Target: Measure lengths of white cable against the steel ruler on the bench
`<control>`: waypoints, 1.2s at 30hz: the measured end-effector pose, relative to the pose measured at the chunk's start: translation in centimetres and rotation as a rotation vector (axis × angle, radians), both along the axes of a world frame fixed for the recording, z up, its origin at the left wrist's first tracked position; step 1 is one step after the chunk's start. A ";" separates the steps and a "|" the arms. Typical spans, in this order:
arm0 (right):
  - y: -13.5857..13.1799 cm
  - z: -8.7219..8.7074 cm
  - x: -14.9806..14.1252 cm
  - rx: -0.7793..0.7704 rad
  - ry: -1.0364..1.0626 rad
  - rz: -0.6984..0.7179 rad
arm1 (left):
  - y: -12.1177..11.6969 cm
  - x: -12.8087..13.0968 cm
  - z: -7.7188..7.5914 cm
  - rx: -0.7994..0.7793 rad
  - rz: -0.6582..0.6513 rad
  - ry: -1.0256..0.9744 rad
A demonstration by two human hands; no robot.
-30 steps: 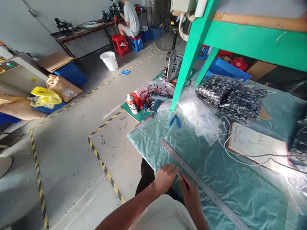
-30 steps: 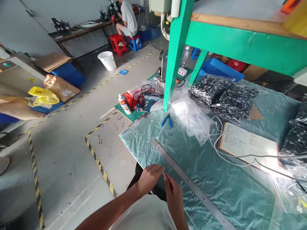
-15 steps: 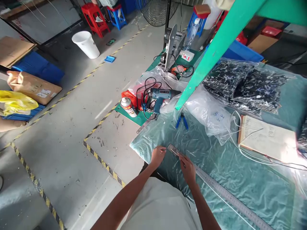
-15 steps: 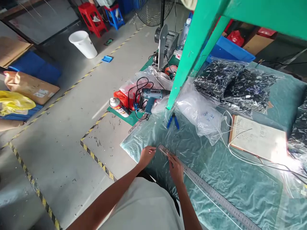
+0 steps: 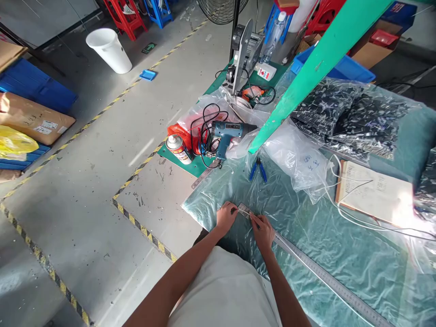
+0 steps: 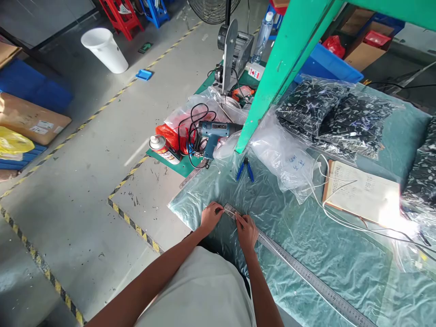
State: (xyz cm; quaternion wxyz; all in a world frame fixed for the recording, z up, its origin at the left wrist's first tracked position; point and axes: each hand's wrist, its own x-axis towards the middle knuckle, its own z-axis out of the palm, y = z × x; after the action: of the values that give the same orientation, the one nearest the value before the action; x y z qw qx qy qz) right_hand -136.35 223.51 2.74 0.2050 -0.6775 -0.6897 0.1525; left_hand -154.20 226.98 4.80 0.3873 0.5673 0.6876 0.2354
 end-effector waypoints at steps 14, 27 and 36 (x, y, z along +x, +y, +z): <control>-0.2 -0.3 -0.9 0.009 0.029 -0.111 | -0.2 -0.1 -0.6 0.041 -0.021 0.025; -0.2 -0.1 -1.3 0.080 -0.093 -0.084 | -0.7 -0.3 -1.3 0.067 -0.175 0.146; 0.1 0.3 -0.8 -0.074 -0.085 -0.029 | -0.6 -0.4 -0.9 0.063 -0.368 0.361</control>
State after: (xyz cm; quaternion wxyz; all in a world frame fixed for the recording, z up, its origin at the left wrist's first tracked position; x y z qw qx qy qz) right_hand -137.17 223.62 3.04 0.1526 -0.7003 -0.6819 0.1461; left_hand -154.63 226.39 3.86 0.2767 0.7275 0.6231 0.0770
